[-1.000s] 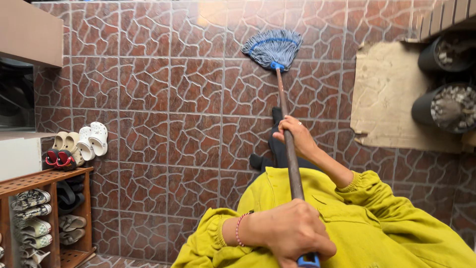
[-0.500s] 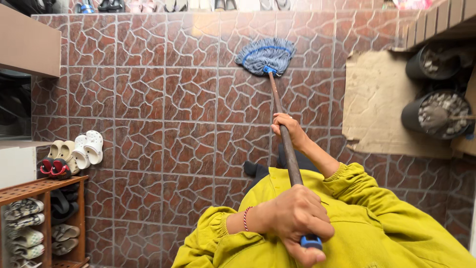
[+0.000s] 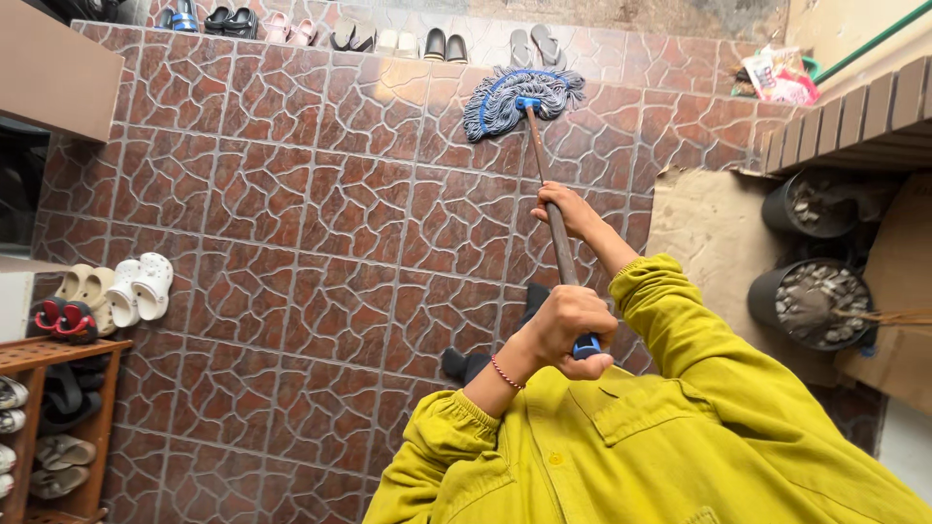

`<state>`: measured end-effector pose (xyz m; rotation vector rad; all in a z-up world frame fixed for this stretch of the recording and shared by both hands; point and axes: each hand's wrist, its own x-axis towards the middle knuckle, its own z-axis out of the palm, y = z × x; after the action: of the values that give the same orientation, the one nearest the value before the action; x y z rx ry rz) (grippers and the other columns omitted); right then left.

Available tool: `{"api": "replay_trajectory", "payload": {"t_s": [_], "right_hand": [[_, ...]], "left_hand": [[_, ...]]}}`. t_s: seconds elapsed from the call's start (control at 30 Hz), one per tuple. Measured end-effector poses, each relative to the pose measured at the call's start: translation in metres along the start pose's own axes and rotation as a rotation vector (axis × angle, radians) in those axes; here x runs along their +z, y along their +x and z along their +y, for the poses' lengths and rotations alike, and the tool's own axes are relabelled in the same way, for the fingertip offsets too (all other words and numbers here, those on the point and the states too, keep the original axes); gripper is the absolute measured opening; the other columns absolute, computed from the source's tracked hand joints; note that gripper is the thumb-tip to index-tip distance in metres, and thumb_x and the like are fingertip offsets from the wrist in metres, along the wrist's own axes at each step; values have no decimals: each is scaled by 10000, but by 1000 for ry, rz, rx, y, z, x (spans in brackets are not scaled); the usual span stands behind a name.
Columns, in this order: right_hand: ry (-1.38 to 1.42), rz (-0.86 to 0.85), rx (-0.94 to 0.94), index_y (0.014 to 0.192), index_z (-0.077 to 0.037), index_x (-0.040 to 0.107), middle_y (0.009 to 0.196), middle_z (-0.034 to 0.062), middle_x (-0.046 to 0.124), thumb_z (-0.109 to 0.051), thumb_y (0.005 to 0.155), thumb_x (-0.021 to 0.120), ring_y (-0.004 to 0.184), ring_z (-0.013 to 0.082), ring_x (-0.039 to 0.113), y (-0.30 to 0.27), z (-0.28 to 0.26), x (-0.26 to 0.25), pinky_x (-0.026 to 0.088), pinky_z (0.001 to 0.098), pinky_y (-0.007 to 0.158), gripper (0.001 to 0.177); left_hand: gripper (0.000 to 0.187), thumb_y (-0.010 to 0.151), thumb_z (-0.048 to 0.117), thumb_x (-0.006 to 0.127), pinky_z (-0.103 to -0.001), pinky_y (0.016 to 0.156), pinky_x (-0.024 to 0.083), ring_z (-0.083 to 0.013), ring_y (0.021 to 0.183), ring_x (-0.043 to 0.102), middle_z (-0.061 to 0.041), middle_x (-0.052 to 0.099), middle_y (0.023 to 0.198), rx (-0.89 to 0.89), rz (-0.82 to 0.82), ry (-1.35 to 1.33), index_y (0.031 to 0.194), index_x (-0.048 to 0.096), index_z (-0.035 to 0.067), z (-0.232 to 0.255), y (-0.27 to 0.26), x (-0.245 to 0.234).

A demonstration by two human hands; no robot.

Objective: The person mops a tiled floor in a hallway using a blue string mop. They move the mop back and forth across the floor, cleaning around a shoe rack, potted plants, and a parked motorcycle. The person systematically covers the floor area, ensuring the mop reaches the edges and corners.

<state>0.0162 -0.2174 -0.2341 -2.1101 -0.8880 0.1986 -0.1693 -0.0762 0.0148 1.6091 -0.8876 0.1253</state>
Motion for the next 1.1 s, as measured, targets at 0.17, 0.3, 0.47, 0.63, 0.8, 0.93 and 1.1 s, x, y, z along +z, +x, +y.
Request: {"api": "replay_trajectory", "payload": {"t_s": [0.17, 0.3, 0.47, 0.63, 0.8, 0.93, 1.1], "right_hand": [[33, -31, -16, 789, -38, 549, 812, 158, 570, -233, 869, 793, 918, 392, 598, -16, -2, -8, 451, 437, 1094, 323], [41, 33, 90, 795, -45, 558, 867, 164, 586, -263, 847, 825, 1009, 389, 596, -59, -41, 0, 462, 432, 971, 349], [32, 139, 88, 840, -62, 584, 934, 151, 639, -242, 860, 804, 1155, 412, 588, -107, -112, 20, 447, 478, 1013, 285], [76, 143, 233, 829, -61, 568, 940, 142, 640, -248, 865, 801, 1168, 404, 586, -159, -203, 38, 455, 476, 994, 302], [73, 211, 254, 812, -63, 569, 908, 129, 629, -224, 853, 786, 1114, 383, 595, -199, -253, 51, 453, 455, 972, 273], [71, 227, 261, 832, -44, 555, 900, 125, 600, -198, 904, 759, 1086, 379, 585, -206, -254, 49, 460, 438, 973, 266], [81, 236, 285, 818, -46, 540, 892, 124, 589, -195, 923, 728, 996, 337, 608, -204, -230, 50, 473, 424, 984, 262]], "left_hand": [[294, 772, 334, 698, -386, 619, 457, -266, 598, 567, -30, 532, 621, 1, -80, -46, 660, 518, 129, 11, 6, 15], [239, 785, 315, 666, -361, 596, 459, -274, 640, 590, -36, 549, 654, 22, -131, -114, 695, 544, 129, 50, -13, 20], [275, 810, 329, 668, -363, 586, 449, -254, 582, 581, -21, 526, 633, 41, -267, -190, 680, 518, 139, 112, -43, 12], [306, 875, 361, 675, -364, 606, 445, -247, 619, 588, -6, 525, 633, 59, -418, -293, 735, 509, 146, 175, -80, 0], [296, 885, 396, 647, -358, 636, 456, -235, 682, 616, 5, 541, 686, 146, -544, -387, 782, 530, 144, 198, -104, 14], [311, 907, 402, 635, -359, 620, 451, -238, 663, 607, 2, 536, 672, 141, -537, -373, 771, 518, 148, 201, -109, 27], [304, 879, 402, 636, -372, 590, 441, -254, 624, 588, -9, 535, 649, 137, -489, -366, 750, 505, 161, 186, -108, 37]]}}
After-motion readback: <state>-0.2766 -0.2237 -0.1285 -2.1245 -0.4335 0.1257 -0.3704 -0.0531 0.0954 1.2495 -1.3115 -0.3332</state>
